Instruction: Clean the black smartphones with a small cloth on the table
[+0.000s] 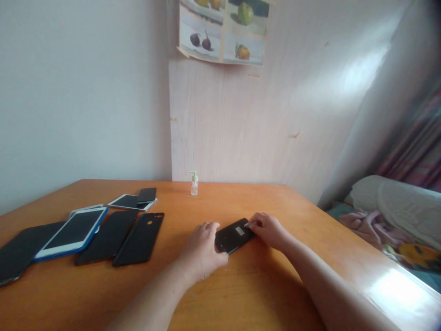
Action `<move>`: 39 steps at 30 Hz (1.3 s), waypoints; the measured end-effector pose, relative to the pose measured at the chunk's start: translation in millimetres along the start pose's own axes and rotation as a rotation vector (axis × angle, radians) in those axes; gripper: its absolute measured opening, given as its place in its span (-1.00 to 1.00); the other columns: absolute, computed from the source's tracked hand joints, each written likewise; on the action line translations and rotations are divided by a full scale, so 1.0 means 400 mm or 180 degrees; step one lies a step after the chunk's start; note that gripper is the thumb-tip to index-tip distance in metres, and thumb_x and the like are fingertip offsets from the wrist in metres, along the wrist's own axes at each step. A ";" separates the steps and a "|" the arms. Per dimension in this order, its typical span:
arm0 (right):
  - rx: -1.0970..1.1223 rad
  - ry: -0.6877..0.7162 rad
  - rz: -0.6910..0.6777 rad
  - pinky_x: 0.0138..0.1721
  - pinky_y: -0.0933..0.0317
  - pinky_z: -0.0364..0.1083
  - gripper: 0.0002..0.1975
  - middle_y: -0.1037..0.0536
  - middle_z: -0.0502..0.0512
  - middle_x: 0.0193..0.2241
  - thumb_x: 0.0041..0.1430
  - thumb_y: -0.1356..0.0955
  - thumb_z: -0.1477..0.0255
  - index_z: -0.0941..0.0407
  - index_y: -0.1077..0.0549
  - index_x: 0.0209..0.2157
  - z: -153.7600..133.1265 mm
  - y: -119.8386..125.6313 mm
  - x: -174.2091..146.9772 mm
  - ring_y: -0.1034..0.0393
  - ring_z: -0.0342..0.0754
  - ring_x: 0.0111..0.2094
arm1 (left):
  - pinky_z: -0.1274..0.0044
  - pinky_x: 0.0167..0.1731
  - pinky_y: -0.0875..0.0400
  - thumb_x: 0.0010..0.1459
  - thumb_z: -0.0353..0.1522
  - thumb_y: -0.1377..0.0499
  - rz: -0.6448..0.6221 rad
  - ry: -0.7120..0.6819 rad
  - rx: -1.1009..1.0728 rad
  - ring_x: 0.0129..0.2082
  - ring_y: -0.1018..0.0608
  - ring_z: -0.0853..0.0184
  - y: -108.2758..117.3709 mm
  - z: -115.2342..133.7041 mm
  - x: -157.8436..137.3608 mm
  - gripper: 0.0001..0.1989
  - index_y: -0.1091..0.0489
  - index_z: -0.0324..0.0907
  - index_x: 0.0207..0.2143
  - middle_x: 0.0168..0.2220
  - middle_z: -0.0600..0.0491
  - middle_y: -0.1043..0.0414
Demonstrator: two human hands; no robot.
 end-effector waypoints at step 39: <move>0.0717 0.0223 -0.1280 -0.25 -0.22 -0.11 -0.67 -0.48 0.04 -0.25 -0.03 -0.43 0.39 0.10 -0.45 -0.16 -0.035 0.053 -0.036 -0.35 -0.06 -0.26 | 0.46 -0.08 -0.32 -0.13 -0.12 -0.31 -0.0472 -0.0013 -0.0324 -0.09 -0.42 0.21 0.046 -0.021 -0.002 -0.43 -0.39 -0.04 -0.02 -0.07 0.04 -0.33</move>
Point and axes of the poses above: each hand's wrist, its own x-axis towards the middle knuckle, its own y-axis out of the back of the hand, z = x × y, the point moved 1 cm from there along x, towards the middle knuckle
